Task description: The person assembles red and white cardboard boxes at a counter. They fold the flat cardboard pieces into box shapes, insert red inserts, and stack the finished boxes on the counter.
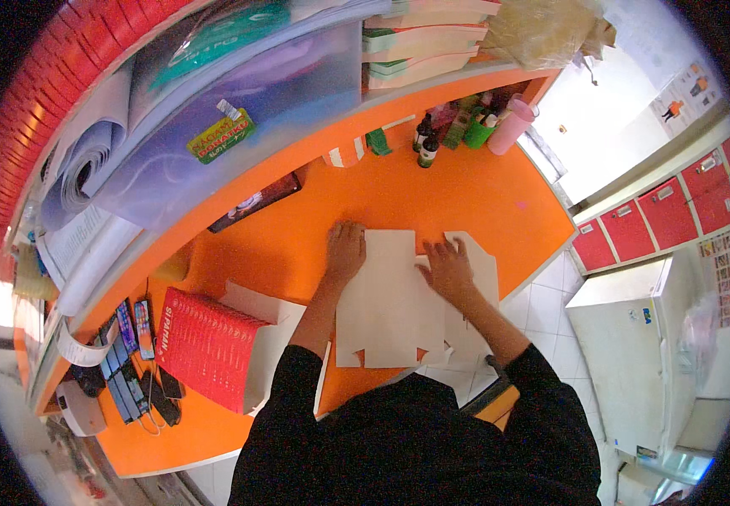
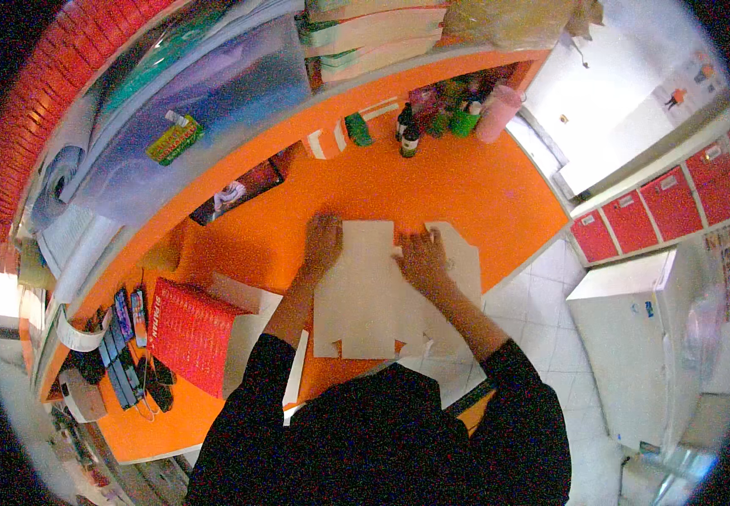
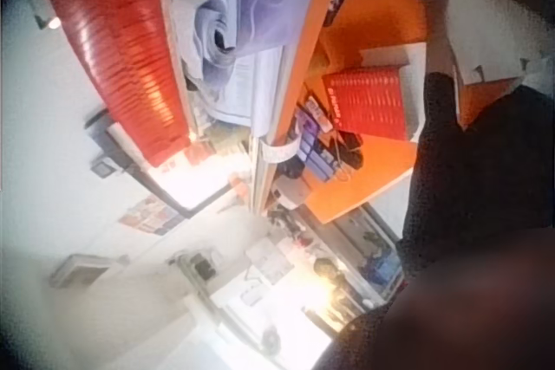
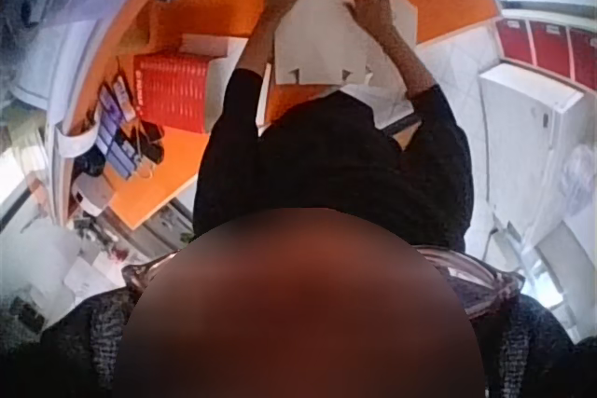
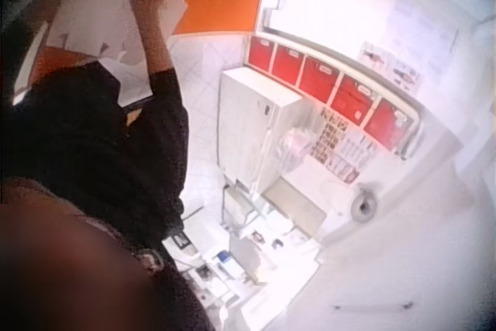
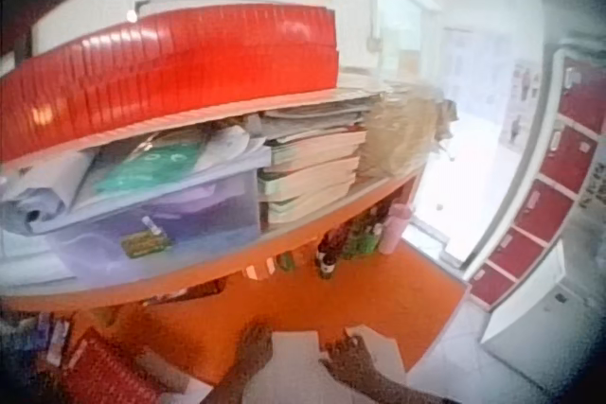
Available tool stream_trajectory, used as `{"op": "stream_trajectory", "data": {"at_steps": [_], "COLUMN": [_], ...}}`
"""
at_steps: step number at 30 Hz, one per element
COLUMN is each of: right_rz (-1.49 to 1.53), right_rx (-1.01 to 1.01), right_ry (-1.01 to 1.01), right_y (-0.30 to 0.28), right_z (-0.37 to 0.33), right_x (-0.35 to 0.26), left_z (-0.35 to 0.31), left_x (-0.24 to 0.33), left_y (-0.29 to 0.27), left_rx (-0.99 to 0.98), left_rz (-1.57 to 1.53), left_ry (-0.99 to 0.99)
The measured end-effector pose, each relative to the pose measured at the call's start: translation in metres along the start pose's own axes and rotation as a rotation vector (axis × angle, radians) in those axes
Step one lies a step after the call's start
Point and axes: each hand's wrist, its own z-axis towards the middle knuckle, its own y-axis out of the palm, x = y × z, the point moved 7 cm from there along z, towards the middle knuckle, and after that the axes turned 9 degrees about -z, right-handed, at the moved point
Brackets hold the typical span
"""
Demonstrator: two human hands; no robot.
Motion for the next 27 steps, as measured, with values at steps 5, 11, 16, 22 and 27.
{"op": "stream_trajectory", "data": {"at_steps": [5,11,16,22,27], "right_rz": [0.110,0.279,0.161,0.004,0.026], "right_rx": [-0.358,-0.472,-0.107,0.262,0.351], "right_ry": [-0.168,-0.178,0.015,-0.041,-0.054], "right_y": [0.024,0.043,0.029,-0.008,-0.018], "right_z": [0.085,0.097,0.049,0.001,-0.025], "right_x": [0.006,-0.003,-0.042,-0.067,-0.084], "left_z": [0.015,0.032,0.029,0.000,-0.072], "left_x": [-0.006,-0.014,0.002,0.029,0.054], "left_y": [0.023,0.023,-0.007,-0.026,-0.043], "left_rx": [-0.239,-0.623,-0.885,-0.581,-0.294], "left_rz": [-0.139,-0.057,0.052,0.127,0.102], "left_ry": [-0.043,-0.043,-0.136,0.004,0.149]}}
